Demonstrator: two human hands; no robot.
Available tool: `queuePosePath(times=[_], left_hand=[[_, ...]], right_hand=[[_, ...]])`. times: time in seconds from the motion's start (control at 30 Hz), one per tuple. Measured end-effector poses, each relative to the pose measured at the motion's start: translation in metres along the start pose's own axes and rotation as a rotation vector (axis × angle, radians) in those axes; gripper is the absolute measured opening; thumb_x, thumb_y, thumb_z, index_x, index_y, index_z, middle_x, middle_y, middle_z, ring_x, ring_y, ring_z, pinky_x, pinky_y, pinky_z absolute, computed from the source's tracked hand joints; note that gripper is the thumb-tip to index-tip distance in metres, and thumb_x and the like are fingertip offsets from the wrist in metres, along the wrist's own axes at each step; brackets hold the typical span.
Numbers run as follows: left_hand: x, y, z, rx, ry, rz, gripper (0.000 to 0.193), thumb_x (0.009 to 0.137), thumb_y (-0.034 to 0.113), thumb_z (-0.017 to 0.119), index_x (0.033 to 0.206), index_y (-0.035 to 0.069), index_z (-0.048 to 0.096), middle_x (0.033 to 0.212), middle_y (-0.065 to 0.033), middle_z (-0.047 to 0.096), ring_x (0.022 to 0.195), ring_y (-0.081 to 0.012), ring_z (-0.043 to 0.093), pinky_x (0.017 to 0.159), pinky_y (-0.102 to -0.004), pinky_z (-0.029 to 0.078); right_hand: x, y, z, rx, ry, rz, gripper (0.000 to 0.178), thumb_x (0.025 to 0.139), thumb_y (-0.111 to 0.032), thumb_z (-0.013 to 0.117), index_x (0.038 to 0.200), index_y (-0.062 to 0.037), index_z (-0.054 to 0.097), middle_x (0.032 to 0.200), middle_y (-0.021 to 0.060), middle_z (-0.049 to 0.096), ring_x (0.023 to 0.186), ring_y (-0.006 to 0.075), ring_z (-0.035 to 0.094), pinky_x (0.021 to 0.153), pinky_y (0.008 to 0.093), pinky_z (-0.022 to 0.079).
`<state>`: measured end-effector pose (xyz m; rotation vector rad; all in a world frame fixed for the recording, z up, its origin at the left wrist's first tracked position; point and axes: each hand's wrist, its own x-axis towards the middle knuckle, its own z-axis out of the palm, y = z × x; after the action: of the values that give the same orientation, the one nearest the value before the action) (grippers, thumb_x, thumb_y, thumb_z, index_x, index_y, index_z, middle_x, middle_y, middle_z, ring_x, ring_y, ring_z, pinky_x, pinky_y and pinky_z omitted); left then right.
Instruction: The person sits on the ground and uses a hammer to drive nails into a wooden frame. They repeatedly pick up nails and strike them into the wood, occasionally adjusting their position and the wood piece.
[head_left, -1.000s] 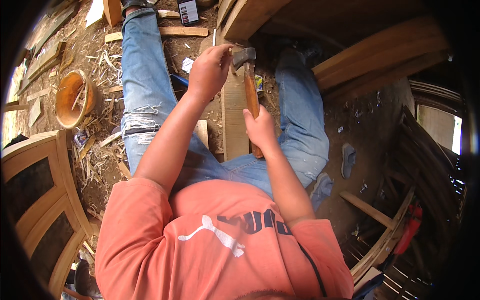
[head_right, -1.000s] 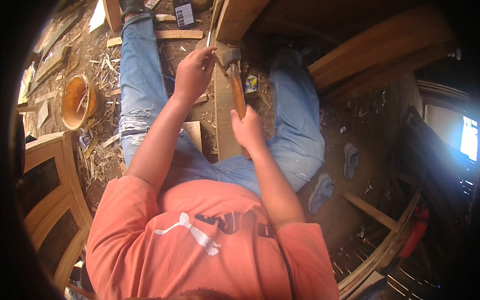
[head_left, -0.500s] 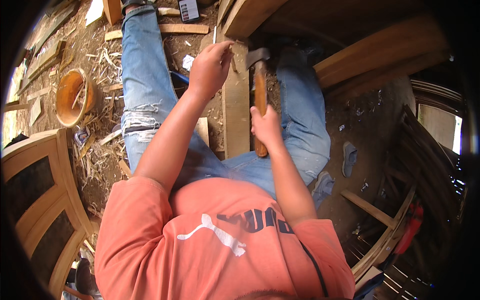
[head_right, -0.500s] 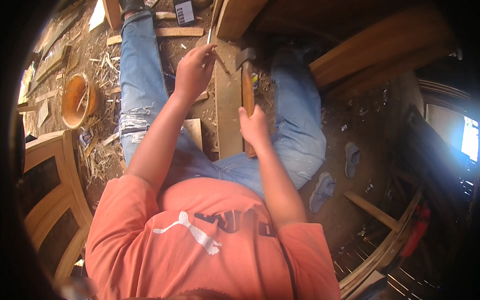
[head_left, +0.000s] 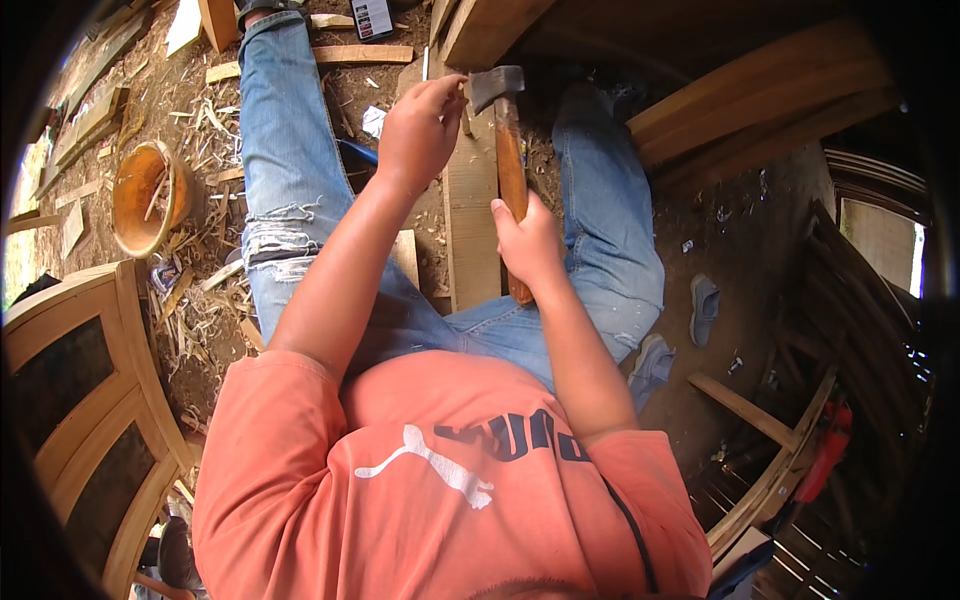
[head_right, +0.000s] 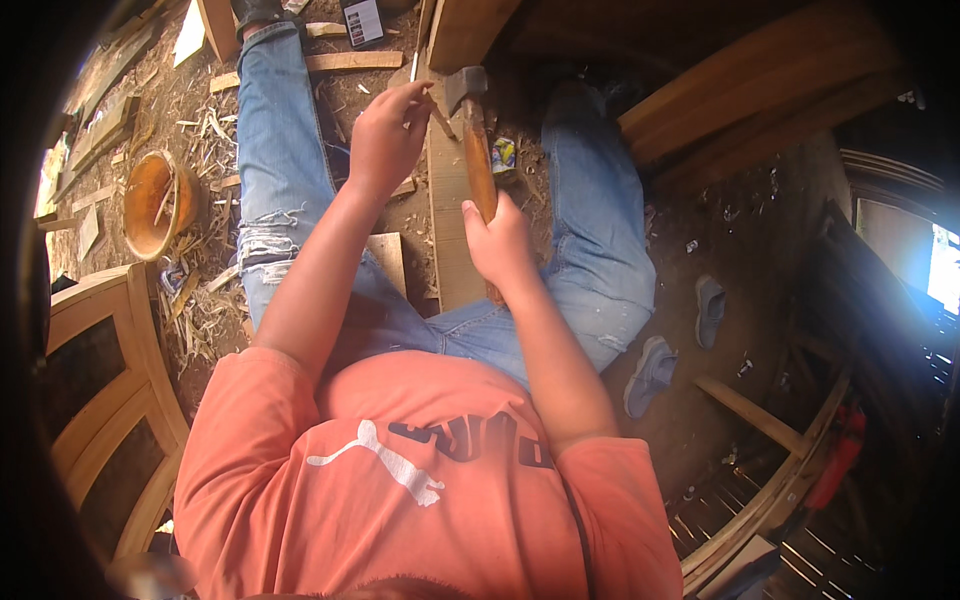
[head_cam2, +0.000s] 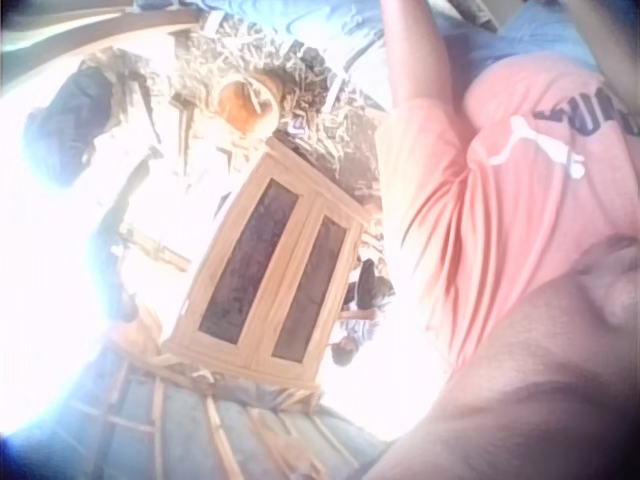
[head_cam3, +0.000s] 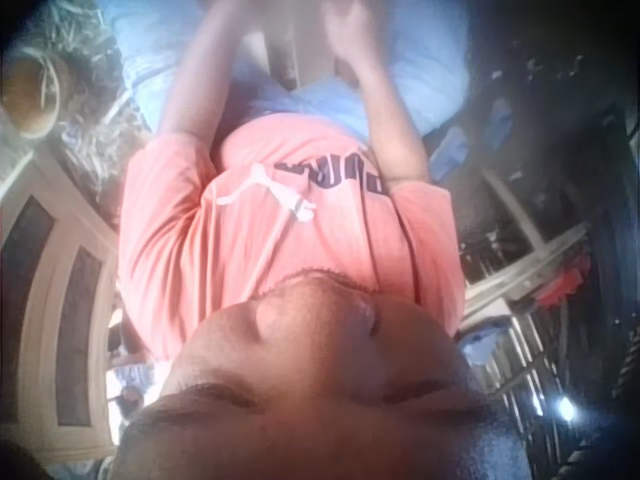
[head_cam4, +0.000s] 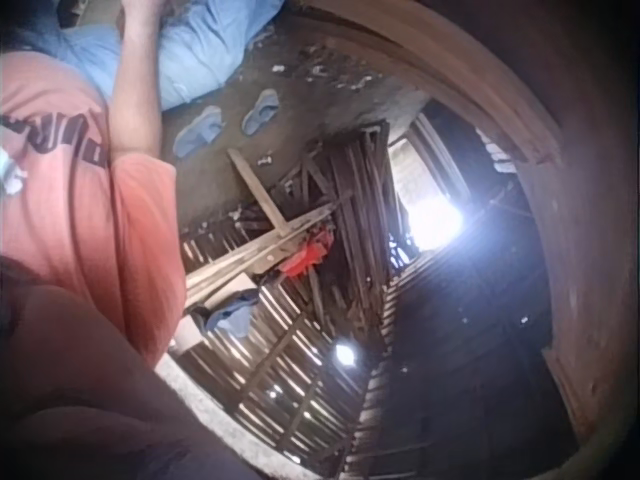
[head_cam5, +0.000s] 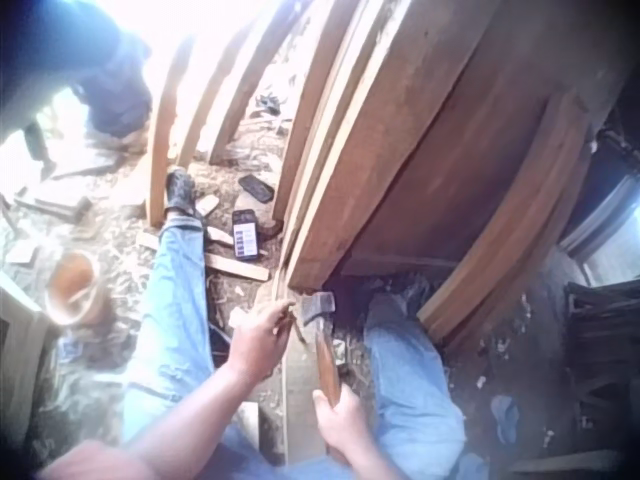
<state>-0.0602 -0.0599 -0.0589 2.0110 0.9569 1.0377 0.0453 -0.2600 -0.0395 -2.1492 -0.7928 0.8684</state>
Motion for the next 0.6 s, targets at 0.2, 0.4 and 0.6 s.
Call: queuePosePath(times=[0.2,0.4,0.6], left_hand=[[-0.003,0.002,0.006,-0.014,-0.003,0.011,0.029,0.100,0.008,0.078,0.129,0.008,0.076,0.110,-0.0147,0.079,0.097,-0.0288,0.081,0.083,-0.0395,0.064],[0.002,-0.004,0.002,0.002,0.017,0.021,0.030,0.100,0.007,0.077,0.129,0.008,0.076,0.110,-0.0147,0.079,0.096,-0.0290,0.081,0.083,-0.0398,0.063],[-0.002,0.002,0.006,-0.034,0.015,0.002,0.030,0.099,0.007,0.077,0.129,0.008,0.076,0.111,-0.0149,0.079,0.096,-0.0292,0.081,0.082,-0.0395,0.063]], right_hand=[[-0.003,0.013,0.007,-0.242,-0.017,-0.013,0.033,0.104,-0.028,0.072,0.119,0.0008,0.071,0.098,0.0255,0.078,0.097,0.0470,0.077,0.084,0.0520,0.059],[0.005,0.017,0.004,0.000,0.004,-0.069,0.027,0.108,-0.024,0.068,0.116,0.0011,0.067,0.073,0.0074,0.069,0.058,0.0175,0.069,0.057,0.0371,0.054],[0.008,0.052,0.021,-0.199,0.013,-0.020,0.033,0.105,-0.027,0.072,0.118,0.0025,0.069,0.093,0.0246,0.078,0.089,0.0432,0.079,0.077,0.0485,0.060]])
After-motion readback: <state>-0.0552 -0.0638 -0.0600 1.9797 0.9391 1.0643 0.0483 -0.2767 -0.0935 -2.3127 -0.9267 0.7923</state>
